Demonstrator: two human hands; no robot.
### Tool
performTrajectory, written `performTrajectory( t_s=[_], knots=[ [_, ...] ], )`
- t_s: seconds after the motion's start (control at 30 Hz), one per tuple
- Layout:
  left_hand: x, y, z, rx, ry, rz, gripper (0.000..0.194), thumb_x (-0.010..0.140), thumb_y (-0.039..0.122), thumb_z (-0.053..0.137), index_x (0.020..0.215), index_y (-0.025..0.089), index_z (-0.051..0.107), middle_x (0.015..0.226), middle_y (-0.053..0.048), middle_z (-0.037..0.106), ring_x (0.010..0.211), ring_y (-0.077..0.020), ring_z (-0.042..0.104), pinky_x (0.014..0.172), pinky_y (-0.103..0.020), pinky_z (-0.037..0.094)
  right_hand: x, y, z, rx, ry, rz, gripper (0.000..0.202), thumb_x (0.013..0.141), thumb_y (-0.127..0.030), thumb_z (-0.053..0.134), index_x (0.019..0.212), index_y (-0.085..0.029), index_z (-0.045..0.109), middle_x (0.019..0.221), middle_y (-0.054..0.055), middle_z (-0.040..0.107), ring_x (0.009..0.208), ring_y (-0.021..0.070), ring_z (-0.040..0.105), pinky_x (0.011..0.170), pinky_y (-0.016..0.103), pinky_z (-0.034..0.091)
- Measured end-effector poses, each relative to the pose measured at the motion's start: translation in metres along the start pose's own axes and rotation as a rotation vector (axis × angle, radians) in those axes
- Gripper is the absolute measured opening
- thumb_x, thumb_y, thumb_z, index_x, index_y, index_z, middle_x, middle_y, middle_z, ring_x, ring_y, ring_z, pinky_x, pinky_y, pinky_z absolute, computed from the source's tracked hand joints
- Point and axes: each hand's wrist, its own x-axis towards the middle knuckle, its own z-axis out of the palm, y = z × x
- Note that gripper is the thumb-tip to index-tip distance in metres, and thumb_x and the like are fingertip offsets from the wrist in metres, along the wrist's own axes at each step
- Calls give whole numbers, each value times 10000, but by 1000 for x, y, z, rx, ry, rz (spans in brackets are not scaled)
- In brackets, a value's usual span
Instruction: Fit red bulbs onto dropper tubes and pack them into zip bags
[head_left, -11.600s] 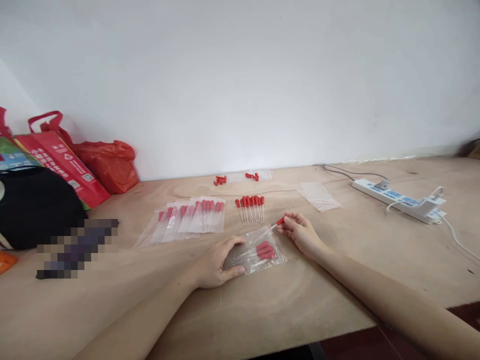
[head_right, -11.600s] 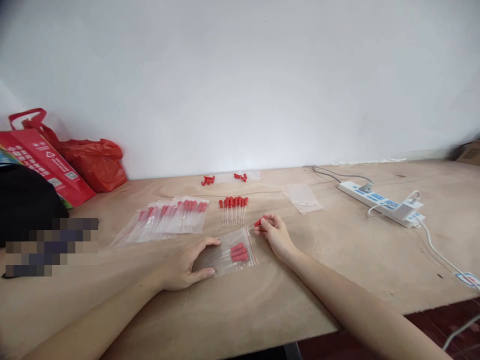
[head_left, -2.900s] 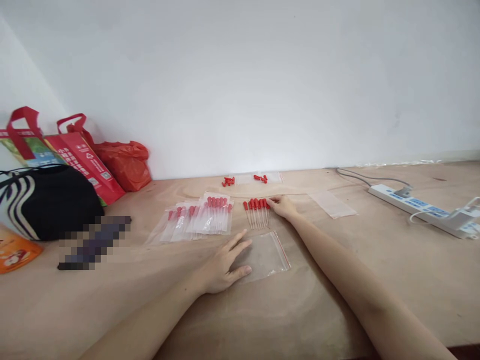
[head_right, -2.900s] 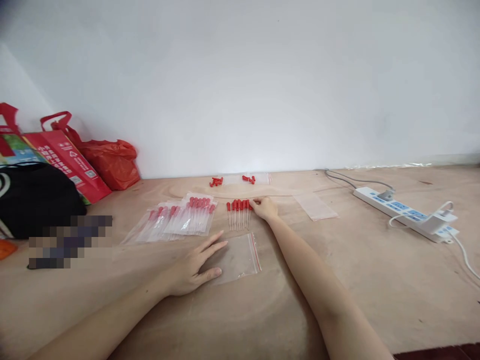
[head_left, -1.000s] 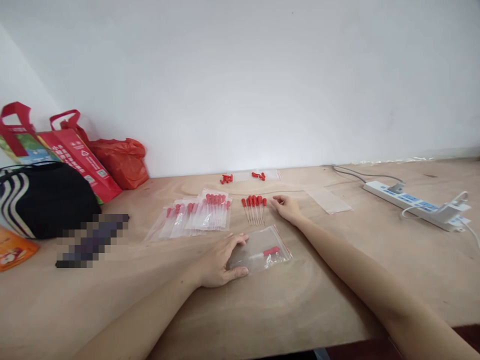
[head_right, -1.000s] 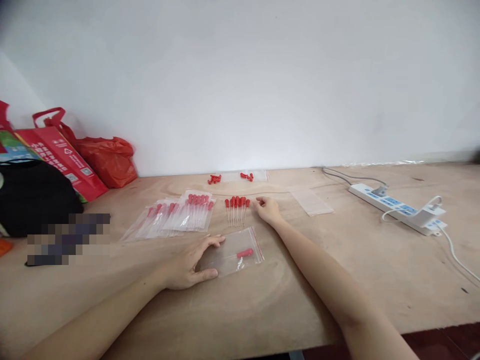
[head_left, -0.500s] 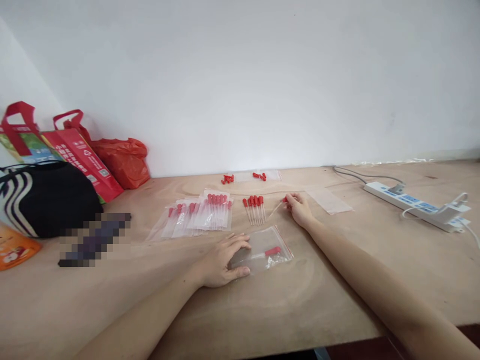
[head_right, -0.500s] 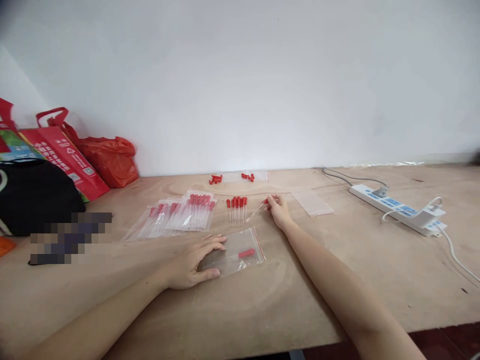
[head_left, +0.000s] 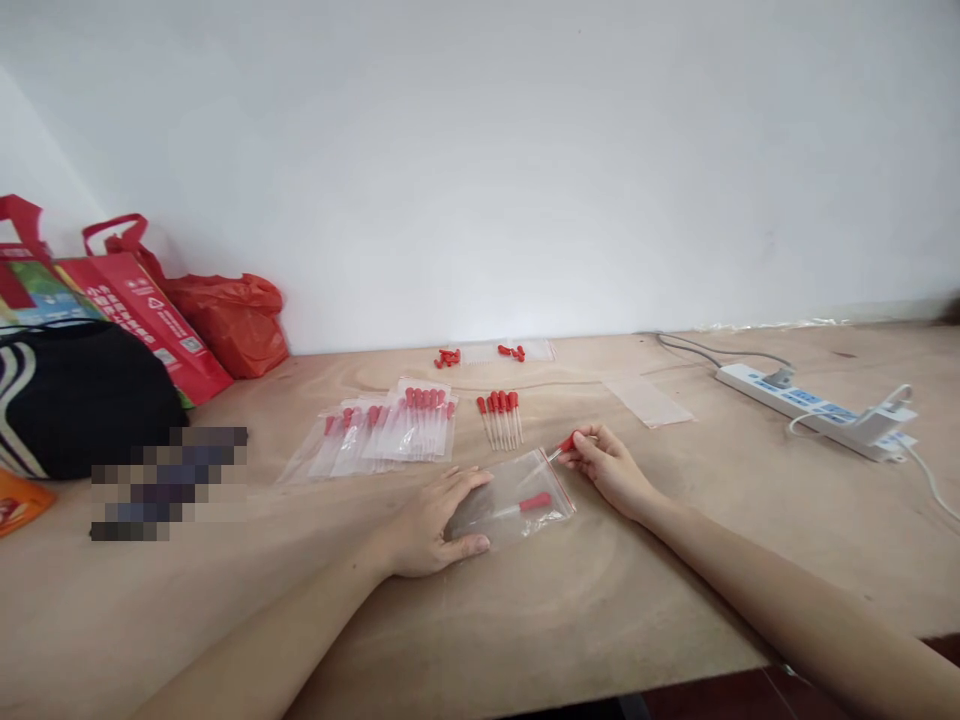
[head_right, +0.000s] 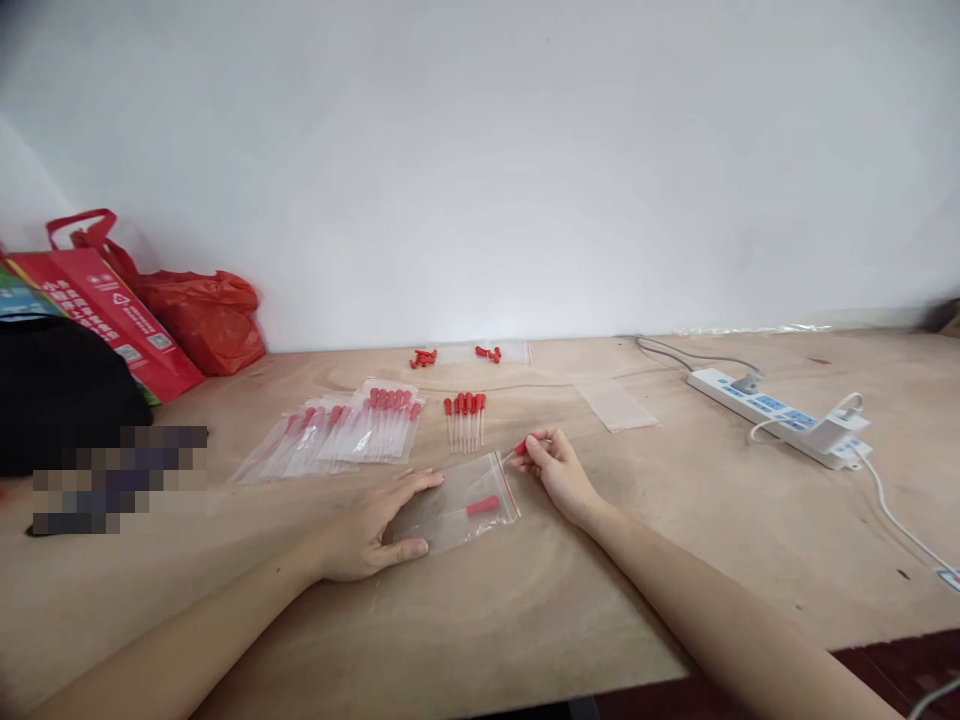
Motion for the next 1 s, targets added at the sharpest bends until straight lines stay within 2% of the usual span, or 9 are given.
performTrajectory(
  t_s=[0.13, 0.27, 0.4, 0.47, 0.6, 0.63, 0.83, 0.93, 1.0],
  knots=[
    [0, 1, 0, -8, -9, -17, 604, 775, 480, 502, 1291, 255, 283, 1346, -61, 346, 1228, -259, 309, 991, -431, 286, -5, 0, 2, -296, -187, -58, 248, 663, -402, 635, 743, -191, 532, 700, 1, 600, 635, 119, 552, 622, 263, 434],
    [1, 1, 1, -8, -6, -24, 611, 772, 474, 508, 1293, 252, 278, 1350, -61, 339, 1237, -263, 290, 996, -435, 276, -9, -2, 2, -652, -256, -212, 151, 682, -336, 620, 712, -188, 627, 859, 48, 597, 786, 166, 549, 728, 315, 427],
    [2, 2, 1, -2, -4, -10, 605, 774, 462, 510, 1285, 239, 273, 1340, -74, 352, 1230, -258, 305, 989, -432, 282, -7, -3, 1, -749, -335, -304, 171, 747, -301, 543, 703, -207, 680, 953, 59, 580, 914, 180, 525, 840, 327, 384],
    [2, 2, 0, -9, -6, 6, 538, 774, 454, 513, 1229, 233, 330, 1330, -75, 367, 1223, -248, 319, 986, -422, 288, 2, 1, -1, -701, -290, -284, 198, 749, -323, 531, 701, -192, 673, 904, 58, 593, 860, 168, 542, 792, 305, 412],
    [2, 2, -1, -40, 8, 22, 300, 770, 434, 525, 964, 218, 450, 1324, -67, 383, 1228, -234, 317, 977, -404, 301, 41, 15, -1, -662, 30, -180, 255, 720, -392, 521, 732, -161, 627, 627, 15, 592, 581, 132, 528, 565, 261, 432],
    [2, 2, -1, -47, 14, 19, 268, 771, 426, 524, 918, 214, 451, 1323, -69, 387, 1230, -233, 316, 977, -405, 299, 54, 18, 1, -666, 69, -173, 264, 714, -393, 521, 759, -154, 624, 615, 12, 593, 556, 128, 520, 548, 257, 426],
    [4, 3, -1, -86, 22, 33, 214, 782, 407, 514, 769, 200, 462, 1282, -99, 445, 1230, -222, 333, 1007, -415, 239, 120, 29, 25, -697, 146, -167, 319, 693, -390, 541, 885, -155, 638, 841, 67, 633, 712, 159, 571, 708, 303, 429],
    [5, 3, -1, -109, 21, 45, 218, 769, 401, 532, 747, 198, 458, 1245, -108, 483, 1232, -217, 334, 1018, -418, 216, 136, 33, 34, -690, 135, -153, 333, 652, -424, 591, 887, -195, 650, 953, 65, 613, 782, 170, 579, 764, 310, 413],
    [5, 2, -1, -118, 19, 51, 226, 758, 400, 547, 735, 194, 456, 1262, -117, 465, 1237, -216, 326, 1025, -419, 201, 140, 36, 36, -673, 126, -143, 297, 623, -436, 620, 824, -222, 661, 939, 44, 617, 796, 170, 579, 762, 299, 413]
  ],
)
